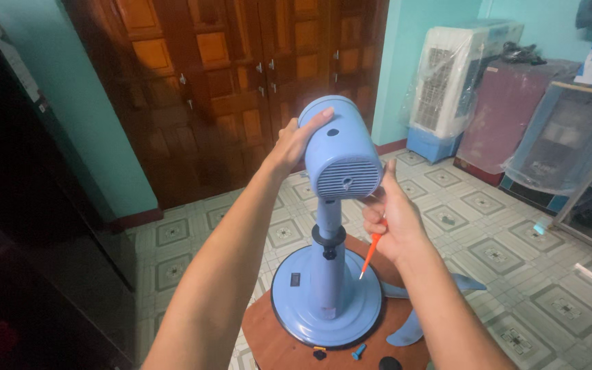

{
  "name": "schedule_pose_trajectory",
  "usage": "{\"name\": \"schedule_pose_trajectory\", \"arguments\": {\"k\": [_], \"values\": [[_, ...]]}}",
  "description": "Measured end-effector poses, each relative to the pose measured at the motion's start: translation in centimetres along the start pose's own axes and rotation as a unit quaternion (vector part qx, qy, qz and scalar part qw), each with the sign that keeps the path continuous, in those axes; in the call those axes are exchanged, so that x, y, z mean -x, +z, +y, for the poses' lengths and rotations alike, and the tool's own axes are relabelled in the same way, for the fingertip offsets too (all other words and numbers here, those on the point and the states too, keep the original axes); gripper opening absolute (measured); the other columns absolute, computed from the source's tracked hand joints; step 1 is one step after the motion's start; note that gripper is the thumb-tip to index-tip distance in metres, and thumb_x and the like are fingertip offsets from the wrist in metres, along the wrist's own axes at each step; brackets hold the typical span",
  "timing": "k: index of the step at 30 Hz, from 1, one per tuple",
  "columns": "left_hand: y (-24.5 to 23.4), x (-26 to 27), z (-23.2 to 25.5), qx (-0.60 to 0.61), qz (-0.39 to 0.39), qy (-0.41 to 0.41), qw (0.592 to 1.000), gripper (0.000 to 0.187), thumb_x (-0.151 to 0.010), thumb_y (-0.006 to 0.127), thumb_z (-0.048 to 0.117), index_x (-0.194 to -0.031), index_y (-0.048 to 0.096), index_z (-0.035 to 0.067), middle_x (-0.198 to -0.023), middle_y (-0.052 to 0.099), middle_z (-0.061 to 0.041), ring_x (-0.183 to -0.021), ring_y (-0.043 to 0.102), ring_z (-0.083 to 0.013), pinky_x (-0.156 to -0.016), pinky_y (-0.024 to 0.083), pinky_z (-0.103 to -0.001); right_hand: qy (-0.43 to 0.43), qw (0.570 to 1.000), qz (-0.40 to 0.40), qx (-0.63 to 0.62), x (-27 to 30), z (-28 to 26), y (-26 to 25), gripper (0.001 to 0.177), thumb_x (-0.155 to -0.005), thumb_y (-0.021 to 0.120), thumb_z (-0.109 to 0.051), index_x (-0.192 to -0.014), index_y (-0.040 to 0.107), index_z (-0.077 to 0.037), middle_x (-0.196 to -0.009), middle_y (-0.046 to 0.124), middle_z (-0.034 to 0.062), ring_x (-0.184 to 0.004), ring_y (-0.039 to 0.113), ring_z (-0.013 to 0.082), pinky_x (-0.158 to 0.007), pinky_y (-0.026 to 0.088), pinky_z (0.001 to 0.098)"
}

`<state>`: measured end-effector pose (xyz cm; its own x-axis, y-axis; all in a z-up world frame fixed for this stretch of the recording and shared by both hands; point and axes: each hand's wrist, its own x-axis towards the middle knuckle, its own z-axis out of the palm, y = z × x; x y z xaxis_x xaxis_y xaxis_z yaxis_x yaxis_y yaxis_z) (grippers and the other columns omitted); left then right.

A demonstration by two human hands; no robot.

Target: The person assembles a light blue pedestal fan by attaching the rear motor housing to the stand and securing it with a screwdriver. They then attach the front grille and tighten the central screw to complete the assembly.

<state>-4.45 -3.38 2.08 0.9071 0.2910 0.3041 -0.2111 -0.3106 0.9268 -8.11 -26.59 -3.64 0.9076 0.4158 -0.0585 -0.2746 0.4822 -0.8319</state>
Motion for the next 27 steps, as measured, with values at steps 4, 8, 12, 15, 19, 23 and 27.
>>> {"name": "schedule_pose_trajectory", "arguments": {"k": [4, 8, 12, 15, 19, 23, 27], "values": [[-0.1, 0.0, -0.6, -0.056, 0.03, -0.023, 0.998, 0.113, -0.065, 0.058, 0.085, -0.13, 0.06, -0.007, -0.126, 0.066, -0.029, -0.12, 0.065, -0.0362, -0.104, 0.049, -0.044, -0.055, 0.993, 0.044, 0.091, -0.4, -0.2, -0.5, 0.057, -0.101, 0.053, -0.063, -0.087, 0.048, -0.008, -0.057, 0.038, 0.0006, -0.043, 0.032, 0.0085, -0.038, 0.023, 0.0246], [-0.2, -0.8, -2.0, -0.118, 0.054, -0.016, 0.991, 0.108, -0.075, 0.047, 0.086, -0.139, 0.057, 0.0, -0.136, 0.049, -0.034, -0.129, 0.045, -0.0448, -0.11, 0.036, -0.055, -0.21, 0.951, -0.015, 0.228, -1.4, 0.2, -0.8, 0.052, -0.097, 0.056, -0.054, -0.098, 0.063, -0.002, -0.051, 0.043, -0.0003, -0.04, 0.038, 0.0086, -0.037, 0.028, 0.0257], [-1.0, 0.2, -4.5, -0.068, 0.025, 0.074, 0.995, 0.104, -0.08, 0.039, 0.086, -0.148, 0.05, 0.008, -0.127, 0.052, -0.031, -0.118, 0.049, -0.0386, -0.102, 0.042, -0.051, -0.291, 0.898, -0.042, 0.328, -3.0, -0.3, -1.2, 0.065, -0.095, 0.058, -0.052, -0.14, 0.058, -0.005, -0.058, 0.05, 0.0005, -0.045, 0.044, 0.0066, -0.042, 0.037, 0.0245], [-1.4, 1.1, -6.3, -0.01, -0.038, 0.102, 0.994, 0.104, -0.076, 0.044, 0.084, -0.149, 0.043, 0.01, -0.123, 0.057, -0.02, -0.105, 0.053, -0.03, -0.077, 0.045, -0.045, -0.438, 0.807, -0.097, 0.384, -4.2, -0.6, -1.8, 0.072, -0.106, 0.055, -0.052, -0.157, 0.047, -0.001, -0.096, 0.064, 0.0048, -0.077, 0.054, 0.0062, -0.067, 0.046, 0.0233], [-1.5, 0.4, -8.5, 0.014, -0.083, 0.12, 0.989, 0.093, -0.081, 0.049, 0.079, -0.133, 0.055, 0.002, -0.115, 0.061, -0.016, -0.096, 0.055, -0.0224, -0.065, 0.046, -0.036, -0.492, 0.761, -0.104, 0.41, -4.9, -0.6, -1.8, 0.073, -0.105, 0.053, -0.051, -0.154, 0.045, 0.002, -0.108, 0.071, 0.0085, -0.081, 0.055, 0.0055, -0.071, 0.049, 0.0224], [-1.3, -0.5, -9.9, -0.011, -0.033, 0.116, 0.993, 0.085, -0.089, 0.047, 0.075, -0.115, 0.063, -0.004, -0.108, 0.063, -0.019, -0.093, 0.057, -0.0244, -0.075, 0.048, -0.039, -0.511, 0.734, -0.023, 0.447, -4.6, -0.7, -0.5, 0.059, -0.106, 0.053, -0.044, -0.143, 0.058, 0.001, -0.089, 0.07, 0.0089, -0.07, 0.055, 0.0059, -0.064, 0.049, 0.0249], [-1.6, -1.5, -9.1, 0.061, -0.069, 0.142, 0.986, 0.089, -0.093, 0.045, 0.075, -0.109, 0.068, -0.009, -0.108, 0.072, -0.018, -0.104, 0.061, -0.0235, -0.097, 0.046, -0.04, -0.453, 0.763, 0.019, 0.461, -4.8, -1.6, 1.1, 0.056, -0.102, 0.054, -0.044, -0.138, 0.066, -0.002, -0.067, 0.065, 0.0125, -0.062, 0.053, 0.009, -0.059, 0.048, 0.0287]]}}
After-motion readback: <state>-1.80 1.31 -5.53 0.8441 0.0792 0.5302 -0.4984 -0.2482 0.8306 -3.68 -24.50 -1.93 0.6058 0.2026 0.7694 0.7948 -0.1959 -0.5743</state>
